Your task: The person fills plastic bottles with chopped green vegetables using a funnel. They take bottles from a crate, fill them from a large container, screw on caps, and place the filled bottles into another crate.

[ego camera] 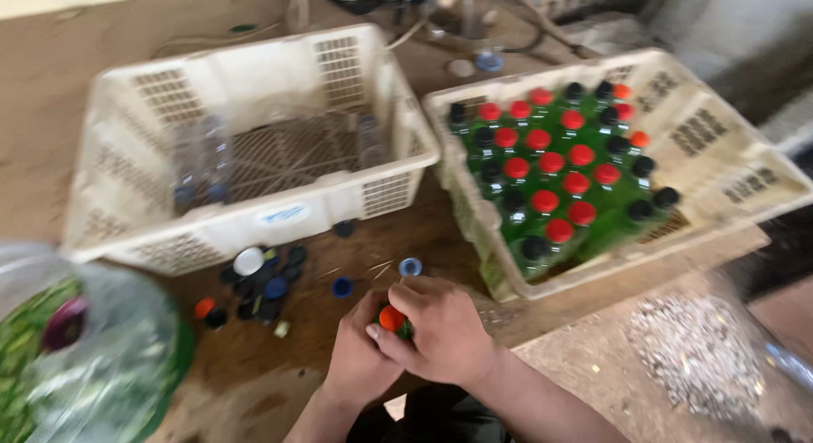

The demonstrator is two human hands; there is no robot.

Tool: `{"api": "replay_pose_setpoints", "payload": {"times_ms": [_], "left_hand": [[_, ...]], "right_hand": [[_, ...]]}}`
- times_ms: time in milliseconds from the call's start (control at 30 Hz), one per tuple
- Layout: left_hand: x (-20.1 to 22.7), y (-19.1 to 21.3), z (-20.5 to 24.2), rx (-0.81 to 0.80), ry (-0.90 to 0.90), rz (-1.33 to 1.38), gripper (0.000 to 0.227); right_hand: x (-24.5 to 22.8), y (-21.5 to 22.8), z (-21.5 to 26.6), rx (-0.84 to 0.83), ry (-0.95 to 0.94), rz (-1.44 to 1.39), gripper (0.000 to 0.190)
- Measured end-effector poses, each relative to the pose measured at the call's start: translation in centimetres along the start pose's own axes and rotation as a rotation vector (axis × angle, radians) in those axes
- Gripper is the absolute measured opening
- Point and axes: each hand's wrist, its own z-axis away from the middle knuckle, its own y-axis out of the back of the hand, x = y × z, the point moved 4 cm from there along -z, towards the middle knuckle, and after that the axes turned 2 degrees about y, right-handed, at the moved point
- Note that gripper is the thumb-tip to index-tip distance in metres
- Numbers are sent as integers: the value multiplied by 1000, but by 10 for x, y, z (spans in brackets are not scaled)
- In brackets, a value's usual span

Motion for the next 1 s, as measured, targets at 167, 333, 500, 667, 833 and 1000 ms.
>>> {"api": "replay_pose_setpoints", "payload": {"times_ms": [167, 333, 500, 667, 833, 1000], "left_hand": [[59, -17, -20, -207, -187, 95, 63], [116, -27, -56, -261, -372, 75, 61], [157, -46, -98, -259, -511, 19, 57], [183, -76, -146, -341, -557, 35, 57], [195, -95, -196, -328, -583, -87, 54], [192, -105, -222, -327, -498, -93, 50]], "right_hand": [[5, 67, 15, 124, -15, 11, 28], [13, 136, 28, 231, 3, -18, 31], [25, 199, 32, 296, -85, 102, 33], [54, 264, 33, 381, -195, 154, 26], [95, 320, 29, 428, -105, 199, 22], [148, 352, 35, 496, -312, 330, 24]]}}
